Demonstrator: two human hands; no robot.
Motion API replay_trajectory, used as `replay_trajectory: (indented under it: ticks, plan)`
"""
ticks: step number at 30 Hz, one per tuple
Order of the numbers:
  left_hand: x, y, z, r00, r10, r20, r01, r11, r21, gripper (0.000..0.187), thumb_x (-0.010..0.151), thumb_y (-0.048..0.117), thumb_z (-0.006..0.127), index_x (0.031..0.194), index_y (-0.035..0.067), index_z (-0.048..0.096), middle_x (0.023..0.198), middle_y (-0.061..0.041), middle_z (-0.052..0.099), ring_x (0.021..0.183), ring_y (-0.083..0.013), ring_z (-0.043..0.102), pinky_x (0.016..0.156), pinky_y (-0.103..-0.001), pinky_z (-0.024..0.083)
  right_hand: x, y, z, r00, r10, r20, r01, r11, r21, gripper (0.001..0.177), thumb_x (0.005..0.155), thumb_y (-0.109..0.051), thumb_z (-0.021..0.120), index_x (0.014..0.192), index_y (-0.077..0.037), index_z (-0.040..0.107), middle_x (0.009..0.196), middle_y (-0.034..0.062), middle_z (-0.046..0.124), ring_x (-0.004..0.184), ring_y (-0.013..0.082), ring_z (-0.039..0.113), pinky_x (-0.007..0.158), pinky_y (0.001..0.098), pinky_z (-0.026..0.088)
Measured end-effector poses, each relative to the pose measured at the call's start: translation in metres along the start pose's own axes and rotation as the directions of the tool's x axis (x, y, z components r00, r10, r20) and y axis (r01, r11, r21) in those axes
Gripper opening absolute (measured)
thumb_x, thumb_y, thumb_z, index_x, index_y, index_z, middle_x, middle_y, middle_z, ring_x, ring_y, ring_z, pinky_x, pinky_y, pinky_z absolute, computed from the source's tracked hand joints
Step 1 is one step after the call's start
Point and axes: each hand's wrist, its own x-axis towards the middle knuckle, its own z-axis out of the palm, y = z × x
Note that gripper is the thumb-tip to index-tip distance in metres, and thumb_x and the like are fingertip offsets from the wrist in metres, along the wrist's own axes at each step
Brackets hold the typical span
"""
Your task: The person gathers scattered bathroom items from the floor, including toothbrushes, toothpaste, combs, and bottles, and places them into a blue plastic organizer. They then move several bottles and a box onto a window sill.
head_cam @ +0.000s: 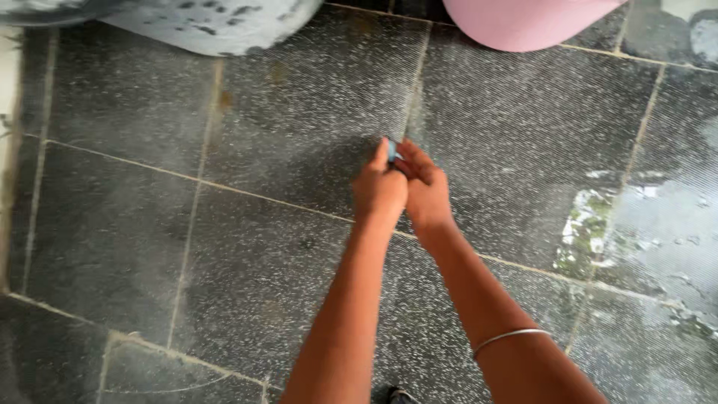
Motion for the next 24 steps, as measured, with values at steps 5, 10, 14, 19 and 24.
replay_trajectory:
  ticks: [5, 10, 14, 19, 24]
  plan:
    - [-0.018, -0.003, 0.004, 0.990, -0.108, 0.086, 0.116, 0.989, -0.088, 0.073, 0.080, 0.007, 0.047, 0.151, 0.020, 0.047, 0.134, -0.022, 0.065, 0.125, -0.0363, 0.064, 0.105, -0.041, 0.050, -0.022, -0.009, -0.004, 0.995, 0.090, -0.032, -0.090, 0.996, 0.001, 0.060, 0.090, 0.013, 0.042, 0.148, -0.001, 0.048, 0.148, 0.0108, 0.058, 0.134, 0.0199, 0.057, 0.114, 0.0310, 0.044]
    - [-0.024, 0.001, 0.015, 0.998, -0.036, 0.059, 0.032, 0.998, 0.057, 0.072, 0.084, 0.007, 0.052, 0.154, 0.018, 0.044, 0.142, -0.022, 0.059, 0.132, -0.0394, 0.056, 0.111, -0.042, 0.043, -0.022, -0.021, -0.016, 0.993, 0.116, -0.035, -0.118, 0.992, -0.044, 0.054, 0.094, 0.009, 0.046, 0.147, -0.001, 0.050, 0.148, 0.0094, 0.059, 0.134, 0.0197, 0.056, 0.114, 0.0315, 0.042]
    - [-0.025, -0.003, 0.018, 0.992, -0.121, 0.036, 0.123, 0.991, -0.045, 0.071, 0.085, 0.002, 0.046, 0.153, 0.021, 0.046, 0.138, -0.019, 0.064, 0.128, -0.0317, 0.062, 0.107, -0.037, 0.047, -0.021, -0.012, -0.020, 0.990, 0.141, 0.013, -0.139, 0.986, -0.096, 0.057, 0.090, 0.010, 0.046, 0.146, -0.001, 0.049, 0.146, 0.0098, 0.059, 0.132, 0.0203, 0.057, 0.112, 0.0322, 0.044]
    - [-0.033, 0.002, 0.017, 0.988, -0.153, 0.024, 0.155, 0.956, -0.251, 0.071, 0.084, -0.003, 0.043, 0.151, 0.021, 0.050, 0.137, -0.014, 0.068, 0.127, -0.0246, 0.066, 0.103, -0.031, 0.048, -0.013, 0.004, -0.024, 0.996, 0.085, 0.021, -0.085, 0.996, -0.001, 0.058, 0.088, 0.012, 0.042, 0.146, 0.004, 0.049, 0.144, 0.0146, 0.061, 0.132, 0.0231, 0.060, 0.113, 0.0333, 0.045]
    - [-0.064, 0.024, 0.013, 0.968, -0.221, 0.122, 0.250, 0.907, -0.338, 0.075, 0.086, -0.007, 0.039, 0.156, 0.020, 0.042, 0.151, -0.013, 0.055, 0.138, -0.0239, 0.054, 0.108, -0.031, 0.043, -0.039, -0.011, -0.033, 0.988, 0.149, 0.033, -0.151, 0.986, 0.076, 0.070, 0.080, 0.018, 0.038, 0.147, 0.002, 0.047, 0.145, 0.0136, 0.058, 0.134, 0.0237, 0.056, 0.113, 0.0344, 0.044]
